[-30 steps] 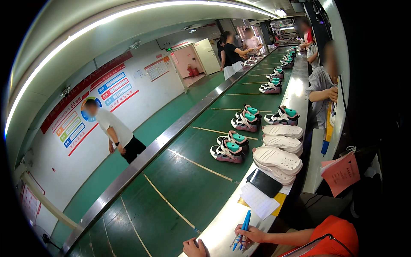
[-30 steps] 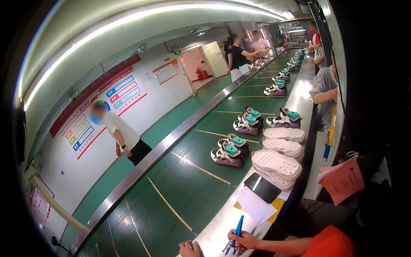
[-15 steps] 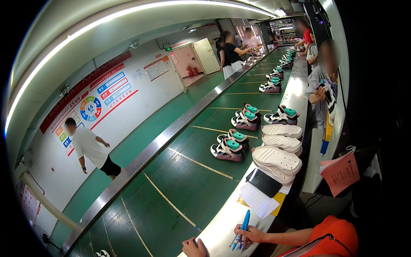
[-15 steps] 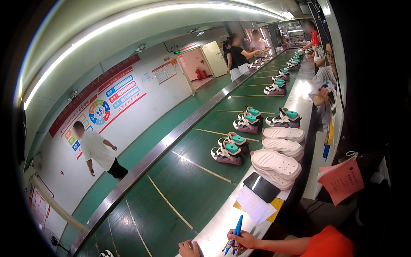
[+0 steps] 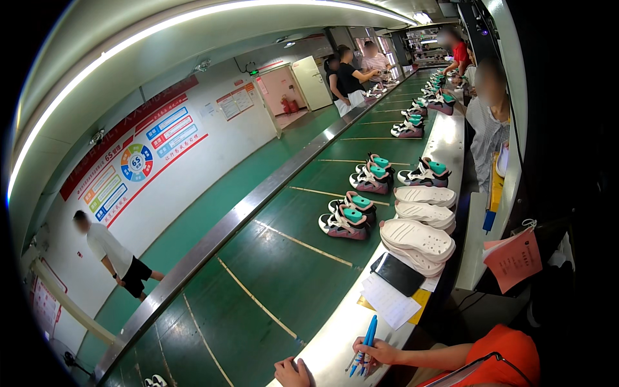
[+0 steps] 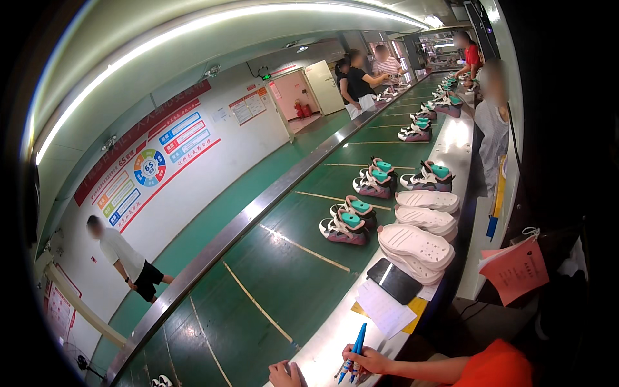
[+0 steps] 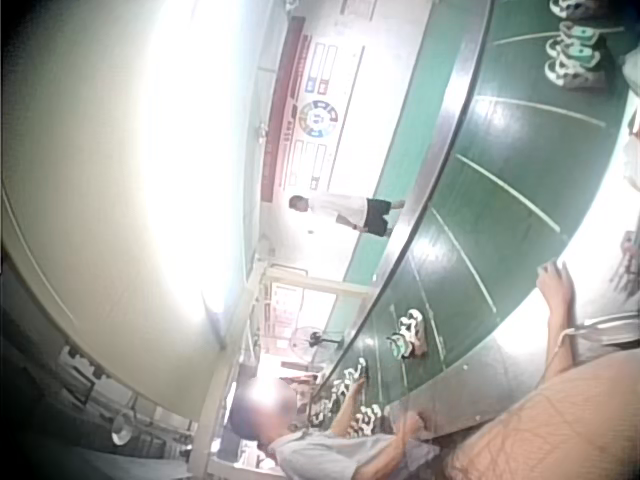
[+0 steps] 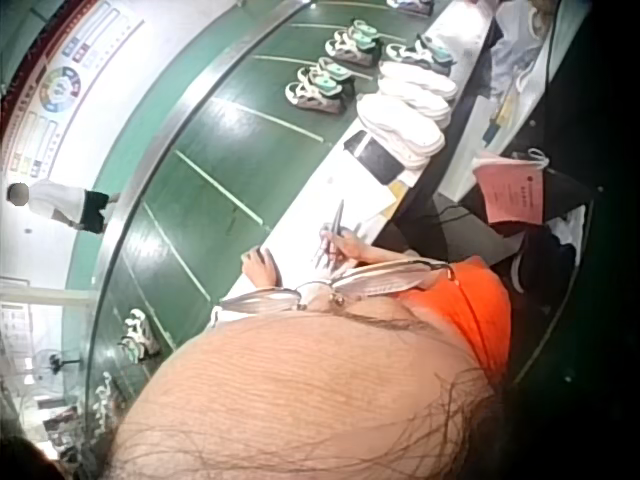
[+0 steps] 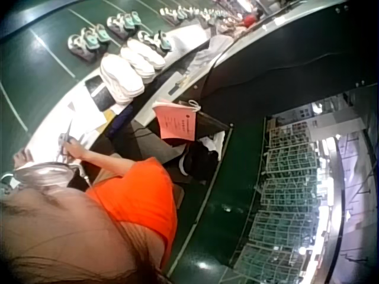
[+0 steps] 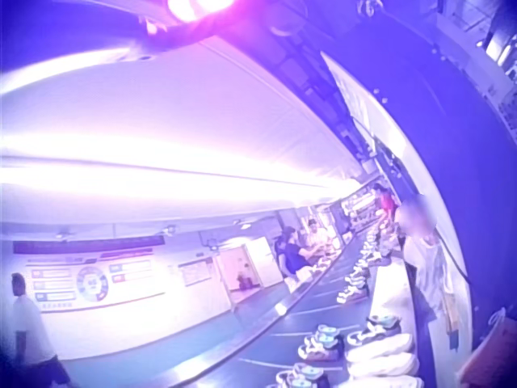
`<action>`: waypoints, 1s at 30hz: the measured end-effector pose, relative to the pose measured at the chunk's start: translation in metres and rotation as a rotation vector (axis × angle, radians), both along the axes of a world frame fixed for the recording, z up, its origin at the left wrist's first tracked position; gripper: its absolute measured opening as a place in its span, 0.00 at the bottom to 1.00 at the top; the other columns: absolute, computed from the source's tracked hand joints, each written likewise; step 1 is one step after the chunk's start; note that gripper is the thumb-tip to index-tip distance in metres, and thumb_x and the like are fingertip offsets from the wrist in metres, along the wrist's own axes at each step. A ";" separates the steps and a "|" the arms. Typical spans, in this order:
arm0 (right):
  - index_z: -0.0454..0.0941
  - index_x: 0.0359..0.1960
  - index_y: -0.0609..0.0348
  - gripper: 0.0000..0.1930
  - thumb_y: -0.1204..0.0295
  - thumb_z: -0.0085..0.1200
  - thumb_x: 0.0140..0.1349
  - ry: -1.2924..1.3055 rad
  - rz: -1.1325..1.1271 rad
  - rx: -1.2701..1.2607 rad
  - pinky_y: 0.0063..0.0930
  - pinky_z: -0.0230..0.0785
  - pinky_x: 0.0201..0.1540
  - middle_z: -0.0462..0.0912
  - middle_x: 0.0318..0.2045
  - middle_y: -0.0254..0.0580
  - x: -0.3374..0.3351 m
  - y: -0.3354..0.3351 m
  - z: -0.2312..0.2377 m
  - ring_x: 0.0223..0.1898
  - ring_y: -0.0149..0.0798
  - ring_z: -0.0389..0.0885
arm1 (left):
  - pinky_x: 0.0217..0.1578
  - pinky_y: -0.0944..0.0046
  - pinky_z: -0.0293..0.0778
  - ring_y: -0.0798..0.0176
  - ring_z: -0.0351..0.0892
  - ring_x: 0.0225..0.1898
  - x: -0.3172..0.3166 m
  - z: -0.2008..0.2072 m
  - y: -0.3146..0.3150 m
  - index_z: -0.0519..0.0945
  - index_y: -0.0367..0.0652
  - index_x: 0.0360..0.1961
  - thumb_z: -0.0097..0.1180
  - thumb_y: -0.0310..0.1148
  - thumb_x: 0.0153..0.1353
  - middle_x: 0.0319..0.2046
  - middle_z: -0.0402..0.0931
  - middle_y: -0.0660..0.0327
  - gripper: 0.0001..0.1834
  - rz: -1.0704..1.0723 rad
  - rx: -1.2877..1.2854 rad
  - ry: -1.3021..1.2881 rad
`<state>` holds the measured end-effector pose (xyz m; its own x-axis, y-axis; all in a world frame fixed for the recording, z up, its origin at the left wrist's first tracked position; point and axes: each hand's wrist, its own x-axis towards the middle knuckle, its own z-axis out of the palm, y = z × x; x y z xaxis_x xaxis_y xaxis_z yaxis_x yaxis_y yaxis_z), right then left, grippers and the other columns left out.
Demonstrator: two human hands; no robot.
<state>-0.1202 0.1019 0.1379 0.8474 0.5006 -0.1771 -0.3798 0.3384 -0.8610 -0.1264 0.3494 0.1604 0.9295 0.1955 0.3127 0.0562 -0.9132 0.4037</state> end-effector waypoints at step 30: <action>0.67 0.35 0.53 0.14 0.56 0.40 0.63 0.005 0.004 -0.005 0.09 0.62 0.18 0.75 0.21 0.33 -0.002 -0.001 0.009 0.18 0.20 0.72 | 0.38 0.47 0.65 0.38 0.69 0.37 0.000 0.004 -0.001 0.73 0.36 0.40 0.51 0.38 0.52 0.37 0.68 0.40 0.18 -0.002 0.013 0.003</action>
